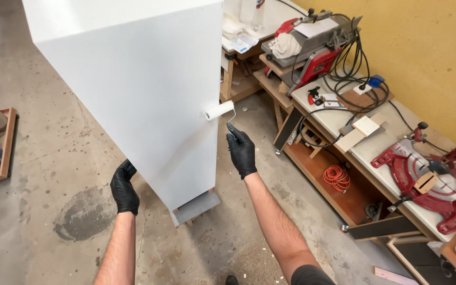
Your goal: Painting a white wooden shelf unit using a small paint roller in a workshop environment
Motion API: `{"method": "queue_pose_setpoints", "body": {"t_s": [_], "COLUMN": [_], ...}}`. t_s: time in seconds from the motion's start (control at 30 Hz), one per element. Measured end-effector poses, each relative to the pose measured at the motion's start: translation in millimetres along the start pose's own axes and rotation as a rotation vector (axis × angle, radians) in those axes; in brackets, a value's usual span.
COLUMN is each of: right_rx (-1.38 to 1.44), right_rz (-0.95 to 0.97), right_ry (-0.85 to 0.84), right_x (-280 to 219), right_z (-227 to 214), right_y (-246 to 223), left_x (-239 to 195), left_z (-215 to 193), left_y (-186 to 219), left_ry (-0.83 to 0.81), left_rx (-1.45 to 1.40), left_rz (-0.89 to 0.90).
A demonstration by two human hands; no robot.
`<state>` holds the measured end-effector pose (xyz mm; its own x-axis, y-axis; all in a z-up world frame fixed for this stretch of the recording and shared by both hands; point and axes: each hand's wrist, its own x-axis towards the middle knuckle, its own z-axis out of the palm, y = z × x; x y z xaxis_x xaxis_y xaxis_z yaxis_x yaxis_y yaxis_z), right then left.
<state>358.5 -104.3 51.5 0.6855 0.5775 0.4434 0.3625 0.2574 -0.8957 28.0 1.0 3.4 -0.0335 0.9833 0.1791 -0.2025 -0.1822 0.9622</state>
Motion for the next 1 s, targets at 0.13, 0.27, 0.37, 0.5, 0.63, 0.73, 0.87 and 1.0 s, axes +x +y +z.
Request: {"method": "queue_pose_setpoints", "body": {"t_s": [0.13, 0.27, 0.37, 0.5, 0.63, 0.73, 0.87, 1.0], "right_rx": [0.063, -0.011, -0.018, 0.027, 0.013, 0.018, 0.026, 0.086], "right_rz": [-0.024, -0.114, -0.112, -0.04, -0.095, -0.11, -0.08, -0.066], "right_ry": [0.024, 0.021, -0.003, -0.03, -0.026, -0.021, -0.032, 0.042], "right_x": [44, 80, 103, 130, 135, 129, 107, 70], "right_z": [1, -1, -5, -4, -3, 0, 0, 12], "right_y": [-45, -116, -160, -200, -233, -233, -188, -94], "left_x": [1, 4, 9, 12, 7, 9, 10, 13], "left_z": [0, 3, 4, 4, 9, 7, 4, -7], "left_y": [-6, -8, -14, -20, -8, -10, -16, -24], "left_ry": [0.006, 0.013, 0.016, 0.011, 0.015, 0.02, 0.005, -0.015], "left_rx": [-0.029, -0.034, -0.049, -0.044, -0.023, -0.016, -0.016, -0.003], "left_rz": [-0.004, -0.017, -0.013, -0.035, -0.036, -0.052, -0.035, 0.002]}}
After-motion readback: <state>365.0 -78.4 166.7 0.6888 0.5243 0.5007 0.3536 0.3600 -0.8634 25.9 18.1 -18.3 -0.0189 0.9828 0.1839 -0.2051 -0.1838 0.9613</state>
